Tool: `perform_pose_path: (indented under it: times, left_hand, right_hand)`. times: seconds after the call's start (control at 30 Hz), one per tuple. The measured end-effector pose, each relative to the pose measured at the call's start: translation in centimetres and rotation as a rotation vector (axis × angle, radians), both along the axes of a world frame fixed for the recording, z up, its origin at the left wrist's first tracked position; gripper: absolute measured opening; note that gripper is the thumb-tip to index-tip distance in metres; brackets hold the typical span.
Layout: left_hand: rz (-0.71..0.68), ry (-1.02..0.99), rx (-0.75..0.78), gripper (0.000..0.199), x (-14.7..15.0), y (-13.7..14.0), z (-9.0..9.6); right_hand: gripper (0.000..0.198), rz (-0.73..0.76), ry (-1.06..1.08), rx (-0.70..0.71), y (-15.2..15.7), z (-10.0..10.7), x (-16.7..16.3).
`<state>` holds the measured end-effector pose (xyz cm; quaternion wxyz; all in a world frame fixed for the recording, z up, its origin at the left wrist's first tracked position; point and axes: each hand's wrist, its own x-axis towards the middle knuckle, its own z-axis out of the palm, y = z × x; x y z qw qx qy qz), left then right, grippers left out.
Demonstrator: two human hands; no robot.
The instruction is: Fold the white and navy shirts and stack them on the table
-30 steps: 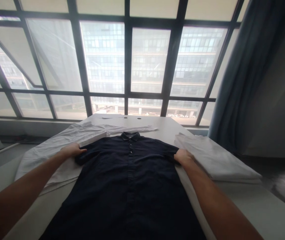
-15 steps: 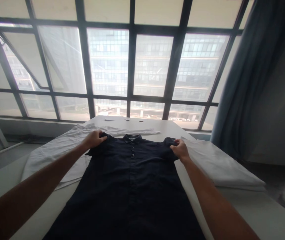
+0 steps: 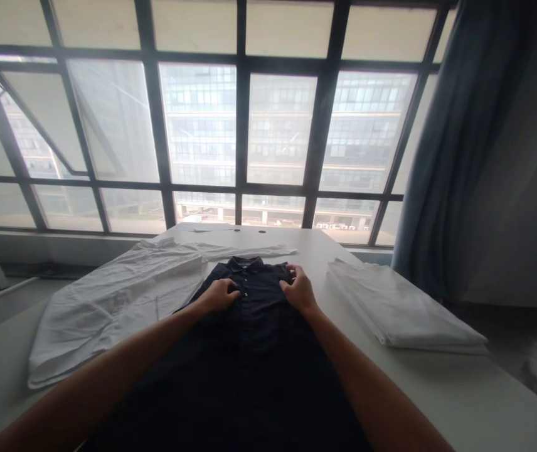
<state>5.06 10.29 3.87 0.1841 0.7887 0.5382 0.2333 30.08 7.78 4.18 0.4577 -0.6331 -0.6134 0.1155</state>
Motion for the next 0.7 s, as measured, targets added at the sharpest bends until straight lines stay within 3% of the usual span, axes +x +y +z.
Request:
perform_pose_path:
  times: [0.07, 0.1, 0.2, 0.27, 0.33, 0.47, 0.57, 0.7]
  left_hand:
    - [-0.059, -0.027, -0.116, 0.042, -0.2, -0.2, -0.2]
    - [-0.085, -0.012, -0.135, 0.041, -0.3, -0.4, -0.2]
    - [-0.131, 0.112, 0.015, 0.035, -1.0, -0.5, 0.0]
    - [-0.137, 0.212, 0.138, 0.033, -1.6, -0.3, -0.1]
    - [-0.135, 0.31, 0.161, 0.042, -2.3, 0.1, -0.6]
    - [-0.114, 0.448, 0.042, 0.063, -4.3, 1.2, -2.7]
    - [-0.113, 0.465, -0.023, 0.066, -5.8, 1.7, -4.0]
    - [-0.099, 0.51, -0.053, 0.069, -7.0, 1.9, -3.9]
  right_hand:
    - [0.06, 0.139, -0.122, 0.047, -0.9, -0.2, -1.0]
    - [0.066, 0.264, -0.192, 0.0, -1.5, -0.3, -1.5]
    - [0.074, 0.572, -0.369, -0.218, -2.8, -0.8, -2.7]
    - [0.061, 0.552, -0.463, -0.223, -3.2, -1.0, -3.3]
    - [0.053, 0.458, -0.56, -0.156, -3.3, -1.1, -3.6]
    - [0.067, 0.452, -0.701, -0.238, -3.2, -1.8, -3.6]
    - [0.065, 0.456, -0.697, -0.325, -3.4, -2.6, -3.4]
    - [0.063, 0.439, -0.694, -0.35, -3.8, -3.0, -3.3]
